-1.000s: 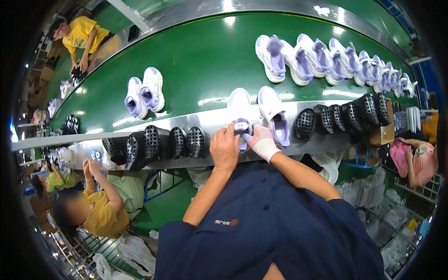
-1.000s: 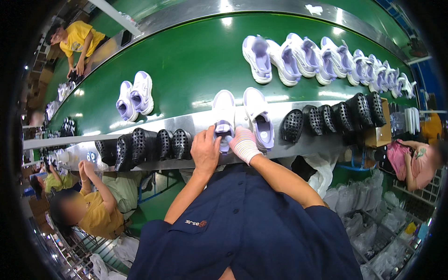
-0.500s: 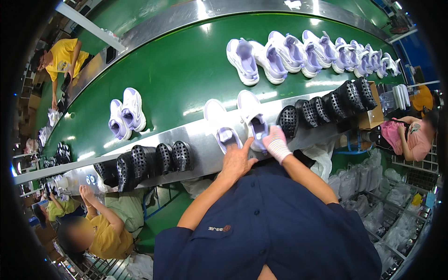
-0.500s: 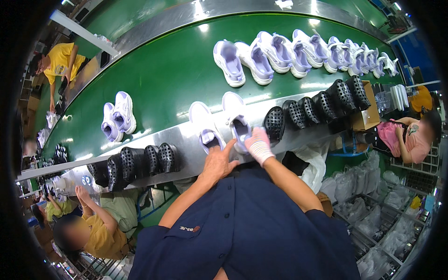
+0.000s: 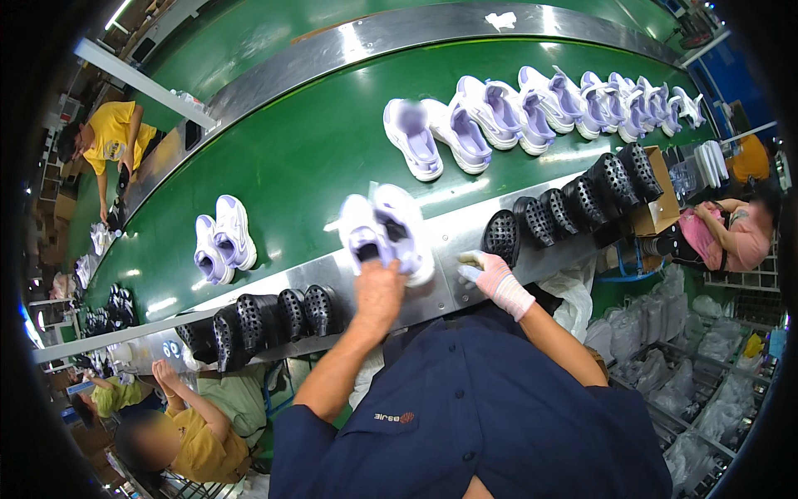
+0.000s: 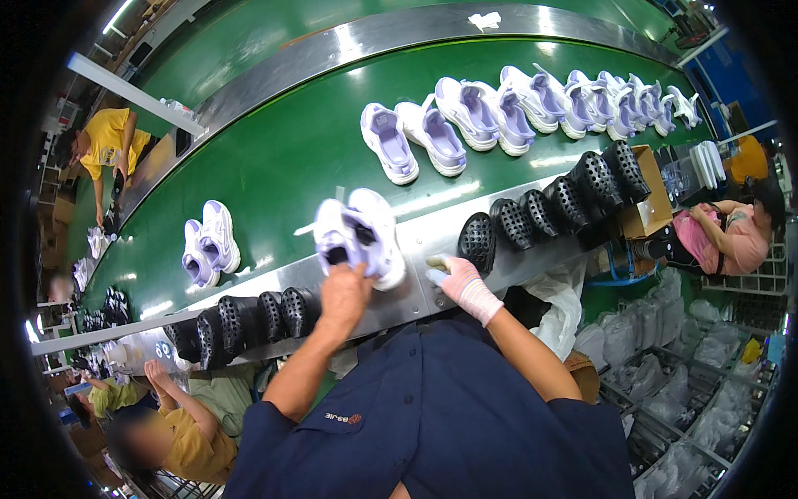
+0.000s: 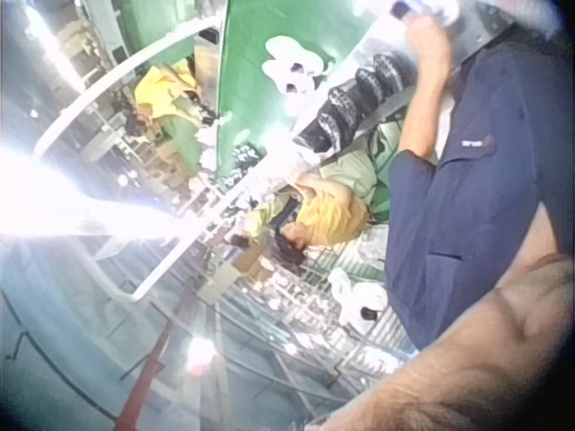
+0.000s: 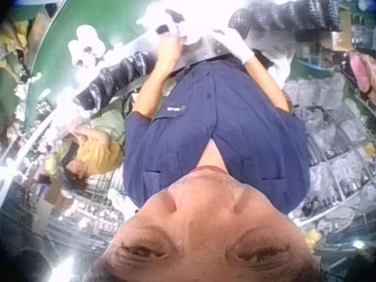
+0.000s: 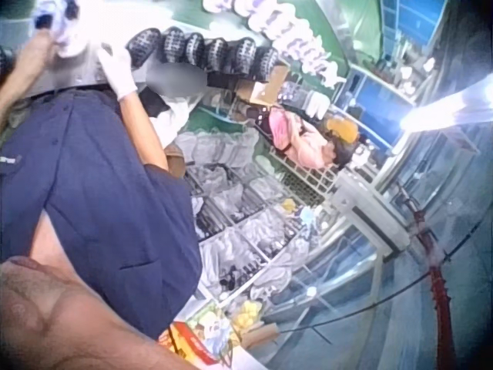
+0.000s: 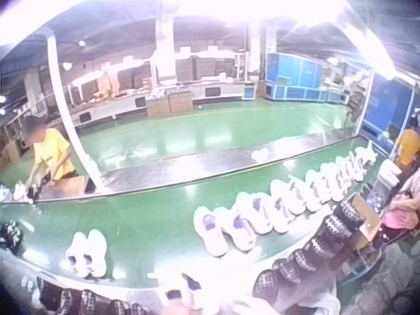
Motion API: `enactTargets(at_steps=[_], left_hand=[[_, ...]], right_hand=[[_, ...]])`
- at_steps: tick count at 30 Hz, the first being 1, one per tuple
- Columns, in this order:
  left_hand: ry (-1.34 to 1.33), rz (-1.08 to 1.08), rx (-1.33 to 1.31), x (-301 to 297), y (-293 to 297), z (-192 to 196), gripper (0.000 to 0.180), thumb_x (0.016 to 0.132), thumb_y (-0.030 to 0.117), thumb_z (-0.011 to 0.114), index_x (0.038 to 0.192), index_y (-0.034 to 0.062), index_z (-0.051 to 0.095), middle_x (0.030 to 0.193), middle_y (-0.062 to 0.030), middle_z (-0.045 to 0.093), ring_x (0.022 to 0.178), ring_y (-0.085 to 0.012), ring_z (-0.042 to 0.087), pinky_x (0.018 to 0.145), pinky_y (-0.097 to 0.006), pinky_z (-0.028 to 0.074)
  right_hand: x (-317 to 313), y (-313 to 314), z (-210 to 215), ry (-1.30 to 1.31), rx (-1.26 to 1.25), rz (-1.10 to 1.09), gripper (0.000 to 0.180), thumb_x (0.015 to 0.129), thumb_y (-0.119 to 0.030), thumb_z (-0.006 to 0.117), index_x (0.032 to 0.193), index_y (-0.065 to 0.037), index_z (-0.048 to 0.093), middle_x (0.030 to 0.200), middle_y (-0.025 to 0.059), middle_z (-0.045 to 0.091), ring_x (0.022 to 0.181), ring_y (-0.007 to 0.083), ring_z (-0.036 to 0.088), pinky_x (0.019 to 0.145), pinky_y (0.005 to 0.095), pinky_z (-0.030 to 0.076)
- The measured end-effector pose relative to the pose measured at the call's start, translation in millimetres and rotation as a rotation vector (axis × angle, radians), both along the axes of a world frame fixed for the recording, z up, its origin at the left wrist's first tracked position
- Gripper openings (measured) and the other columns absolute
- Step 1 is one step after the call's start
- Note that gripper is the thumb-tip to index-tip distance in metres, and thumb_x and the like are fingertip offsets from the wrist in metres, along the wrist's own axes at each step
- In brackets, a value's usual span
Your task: The person performs quality control and assembly tasks on sneakers by checking soles, inserting insoles, and adjusting the upper material on a conveyor line. They handle black and white sneakers, checking each component before placing them back on the belt.
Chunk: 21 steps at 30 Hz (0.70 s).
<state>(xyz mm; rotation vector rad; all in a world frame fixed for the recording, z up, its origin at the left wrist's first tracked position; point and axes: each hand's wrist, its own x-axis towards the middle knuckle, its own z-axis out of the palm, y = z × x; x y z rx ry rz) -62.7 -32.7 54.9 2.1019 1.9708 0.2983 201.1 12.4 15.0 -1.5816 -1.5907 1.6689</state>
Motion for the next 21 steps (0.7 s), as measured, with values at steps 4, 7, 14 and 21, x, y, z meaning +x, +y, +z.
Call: enactTargets(at_steps=[4, 7, 14, 21], left_hand=[[0.205, 0.044, 0.137, -93, 51, -32, 0.032, 0.083, 0.029, 0.079, 0.105, 0.0071, 0.074, 0.083, -0.0186, 0.067, 0.082, -0.0365, 0.066, 0.069, -0.047, 0.055], [0.27, 0.115, 0.058, -153, 101, -30, 0.027, 0.084, 0.024, 0.075, 0.105, 0.0072, 0.074, 0.091, -0.0185, 0.068, 0.088, -0.0355, 0.066, 0.071, -0.047, 0.058], [0.2, -0.123, -0.022, 0, 184, -2, 0.05, 0.082, 0.031, 0.08, 0.125, 0.0113, 0.063, 0.111, -0.0181, 0.065, 0.112, -0.0372, 0.06, 0.08, -0.053, 0.054], [0.117, -0.057, -0.202, 121, 265, -44, 0.067, 0.082, 0.03, 0.076, 0.144, 0.0222, 0.05, 0.115, -0.0285, 0.064, 0.112, -0.0458, 0.06, 0.09, -0.054, 0.055]], right_hand=[[31, -8, 39, -0.062, -0.169, -0.136, 0.033, 0.095, -0.017, 0.068, 0.124, -0.001, 0.068, 0.102, 0.0132, 0.076, 0.087, 0.0165, 0.072, 0.076, 0.0321, 0.057], [46, -14, 66, -0.052, -0.272, -0.229, 0.031, 0.097, -0.015, 0.065, 0.125, -0.001, 0.068, 0.1, 0.0097, 0.075, 0.085, 0.0147, 0.07, 0.074, 0.0303, 0.057], [89, -45, 45, 0.121, -0.314, -0.463, 0.034, 0.098, -0.014, 0.065, 0.127, 0.004, 0.065, 0.102, 0.009, 0.071, 0.084, 0.0141, 0.069, 0.074, 0.0285, 0.057], [105, -64, 37, 0.133, -0.296, -0.568, 0.035, 0.099, -0.015, 0.065, 0.129, 0.004, 0.063, 0.104, 0.0095, 0.072, 0.087, 0.0148, 0.069, 0.075, 0.0281, 0.057]])
